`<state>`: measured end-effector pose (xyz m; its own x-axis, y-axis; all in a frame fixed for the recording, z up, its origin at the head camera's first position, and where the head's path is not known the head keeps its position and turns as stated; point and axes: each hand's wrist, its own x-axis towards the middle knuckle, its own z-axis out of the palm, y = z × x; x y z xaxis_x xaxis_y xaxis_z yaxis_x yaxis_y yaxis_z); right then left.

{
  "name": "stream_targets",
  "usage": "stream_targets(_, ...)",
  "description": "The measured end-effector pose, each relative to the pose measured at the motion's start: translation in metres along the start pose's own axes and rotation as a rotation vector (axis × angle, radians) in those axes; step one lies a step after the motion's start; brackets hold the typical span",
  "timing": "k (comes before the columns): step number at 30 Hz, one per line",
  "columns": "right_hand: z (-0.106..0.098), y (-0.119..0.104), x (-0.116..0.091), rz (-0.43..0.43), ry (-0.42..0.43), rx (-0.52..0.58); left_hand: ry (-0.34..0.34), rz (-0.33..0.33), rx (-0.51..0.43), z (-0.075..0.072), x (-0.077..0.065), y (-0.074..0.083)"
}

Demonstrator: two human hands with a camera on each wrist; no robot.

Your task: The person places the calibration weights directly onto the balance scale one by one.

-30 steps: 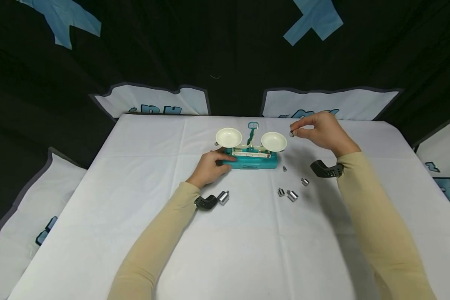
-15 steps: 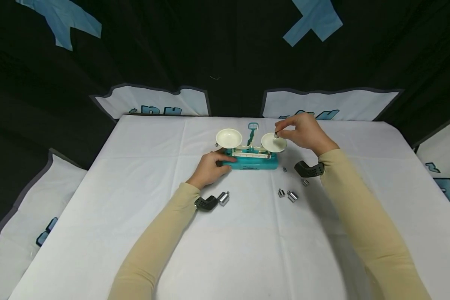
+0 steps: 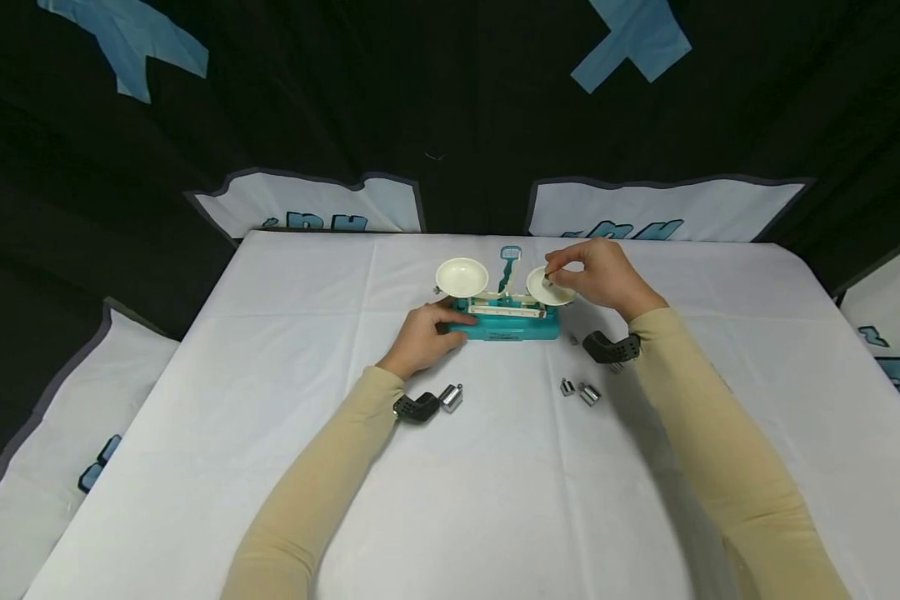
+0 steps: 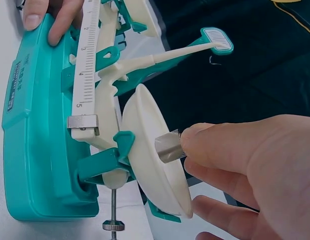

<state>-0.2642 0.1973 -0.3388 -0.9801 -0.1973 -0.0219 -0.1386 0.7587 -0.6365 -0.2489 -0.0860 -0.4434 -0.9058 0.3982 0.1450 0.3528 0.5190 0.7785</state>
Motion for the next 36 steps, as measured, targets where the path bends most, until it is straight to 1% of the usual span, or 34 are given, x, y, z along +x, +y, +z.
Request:
stream_targets(6, 0.003, 0.001, 0.000, 0.015, -0.012, 0.019, 0.003, -0.005, -0.004, 0.001, 0.000, 0.000)
stream_targets(17, 0.009, 0.003, 0.000, 0.013, 0.002, 0.026, 0.000, -0.010, -0.009, 0.003, -0.001, 0.001)
stream_targets(29, 0.011, 0.004, 0.001, 0.003, -0.008, 0.020, -0.001, -0.009, 0.005, 0.000, -0.001, 0.003)
stream_targets(36, 0.010, 0.005, -0.001, 0.004, -0.012, 0.017, 0.002, -0.008, 0.009, 0.000, 0.000, 0.002)
